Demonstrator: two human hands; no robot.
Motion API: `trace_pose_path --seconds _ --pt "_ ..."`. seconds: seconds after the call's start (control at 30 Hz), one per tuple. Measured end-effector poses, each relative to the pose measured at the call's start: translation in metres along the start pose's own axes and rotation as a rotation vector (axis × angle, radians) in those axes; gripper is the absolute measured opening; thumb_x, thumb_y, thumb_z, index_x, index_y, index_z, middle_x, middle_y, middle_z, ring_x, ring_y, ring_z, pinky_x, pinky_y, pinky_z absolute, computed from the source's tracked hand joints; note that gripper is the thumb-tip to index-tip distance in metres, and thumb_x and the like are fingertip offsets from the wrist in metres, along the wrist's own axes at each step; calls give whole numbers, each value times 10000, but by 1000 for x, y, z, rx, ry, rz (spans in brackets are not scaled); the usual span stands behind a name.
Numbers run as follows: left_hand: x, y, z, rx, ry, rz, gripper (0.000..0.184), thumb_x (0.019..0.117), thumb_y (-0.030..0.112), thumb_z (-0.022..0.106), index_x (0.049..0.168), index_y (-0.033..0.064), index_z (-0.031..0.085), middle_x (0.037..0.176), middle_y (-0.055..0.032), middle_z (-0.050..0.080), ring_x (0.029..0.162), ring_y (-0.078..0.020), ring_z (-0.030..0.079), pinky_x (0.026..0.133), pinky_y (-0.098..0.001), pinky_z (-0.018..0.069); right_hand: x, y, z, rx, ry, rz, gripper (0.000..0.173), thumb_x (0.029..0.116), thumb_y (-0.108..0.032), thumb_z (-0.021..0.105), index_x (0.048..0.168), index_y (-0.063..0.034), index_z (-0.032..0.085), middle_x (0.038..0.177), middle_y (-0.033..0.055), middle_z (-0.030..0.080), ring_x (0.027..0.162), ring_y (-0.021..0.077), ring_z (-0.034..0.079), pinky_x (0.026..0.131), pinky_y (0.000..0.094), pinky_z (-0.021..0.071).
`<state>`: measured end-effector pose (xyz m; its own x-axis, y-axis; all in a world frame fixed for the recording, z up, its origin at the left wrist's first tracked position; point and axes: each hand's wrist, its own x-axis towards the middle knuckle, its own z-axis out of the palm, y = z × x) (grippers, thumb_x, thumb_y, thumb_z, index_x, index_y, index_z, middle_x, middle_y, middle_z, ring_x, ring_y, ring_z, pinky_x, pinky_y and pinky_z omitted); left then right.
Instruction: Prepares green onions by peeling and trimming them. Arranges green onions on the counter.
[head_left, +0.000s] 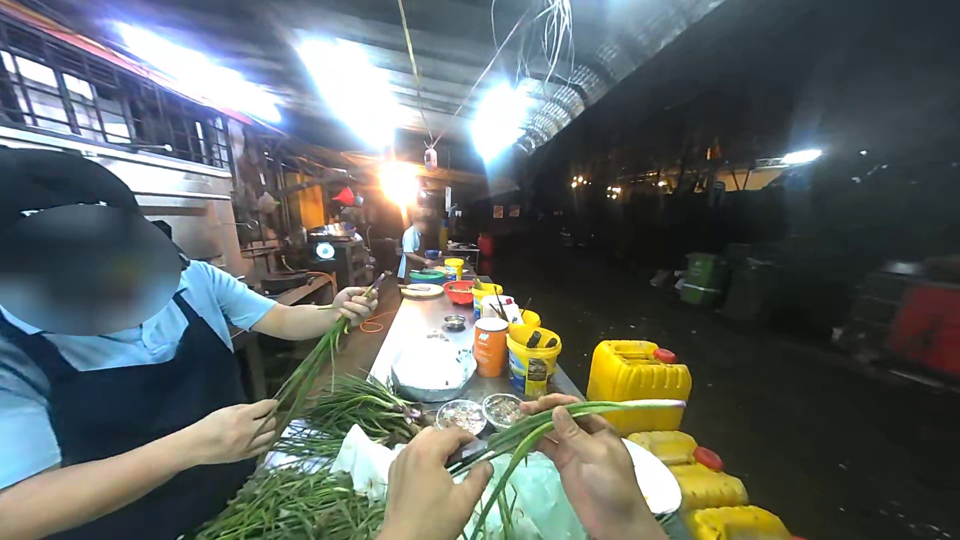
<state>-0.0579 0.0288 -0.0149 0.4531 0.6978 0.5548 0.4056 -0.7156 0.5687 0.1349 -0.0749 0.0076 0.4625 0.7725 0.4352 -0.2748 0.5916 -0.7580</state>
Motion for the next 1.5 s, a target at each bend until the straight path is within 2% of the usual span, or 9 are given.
trace_pose_path --seconds 0.2,0.37,0.6,0.93,1.07,1.13,1.23,1.37,1.5 --pt "12 -10 0 -291 -259 81 584 881 677 633 1304 281 707 1104 93 713 874 -71 640 772 -369 559 -8 6 -3 -22 -124 69 257 1023 -143 574 1103 82 669 1118 284 701 980 340 721 839 473 619" --pt "6 -10 10 -260 -299 -38 176 883 414 718 884 240 746 764 81 653 677 -90 600 647 -391 526 -10 7 2 -120 -136 106 302 1021 -171 573 1181 65 673 1189 269 687 1003 321 701 810 439 605" --pt "-19 -11 19 -32 -8 21 215 868 444 726 995 286 797 929 113 732 894 -90 679 783 -408 581 -25 26 4 -315 97 305 372 1039 -256 588 1318 -9 596 1145 189 722 897 287 726 650 376 588" --pt "-28 -51 5 -270 170 -150 135 934 275 684 884 177 761 768 74 699 655 -58 646 599 -283 566 -32 20 -15 -121 116 240 287 1059 -86 433 1216 72 614 1122 278 721 967 333 732 702 404 598" --pt "-22 -70 -20 396 -440 -493 417 940 484 639 1265 234 714 1131 -88 742 1071 -318 706 904 -610 557 -38 11 -31 -128 71 219 326 1034 -89 393 1212 75 610 1111 291 714 957 345 729 707 408 600" --pt "-24 -74 -18 321 -442 -504 482 923 482 669 1339 239 679 1106 -94 742 1018 -311 712 897 -592 565 -40 10 -37 -128 23 217 338 1026 -100 385 1210 75 608 1112 302 708 961 357 728 723 420 608" --pt "-34 -62 -15 -82 -388 -308 460 921 470 678 1302 213 702 975 -6 734 807 -178 693 762 -456 594 -43 11 -39 -122 -42 224 342 1021 -104 386 1203 81 609 1112 303 704 960 349 726 745 428 610" --pt "-42 -40 4 -239 -599 -19 695 808 668 735 1376 274 663 1185 40 669 939 -133 626 818 -423 553 -44 11 -34 -76 -134 230 330 1019 -113 399 1175 77 619 1109 298 703 1002 357 718 797 446 610" --pt "-46 -32 22 -334 -655 -136 233 845 298 803 1036 169 770 949 32 716 781 -107 649 730 -362 566 -46 22 -27 85 -21 228 402 1067 -149 296 1158 75 617 1276 307 640 1202 410 629 1008 522 527"
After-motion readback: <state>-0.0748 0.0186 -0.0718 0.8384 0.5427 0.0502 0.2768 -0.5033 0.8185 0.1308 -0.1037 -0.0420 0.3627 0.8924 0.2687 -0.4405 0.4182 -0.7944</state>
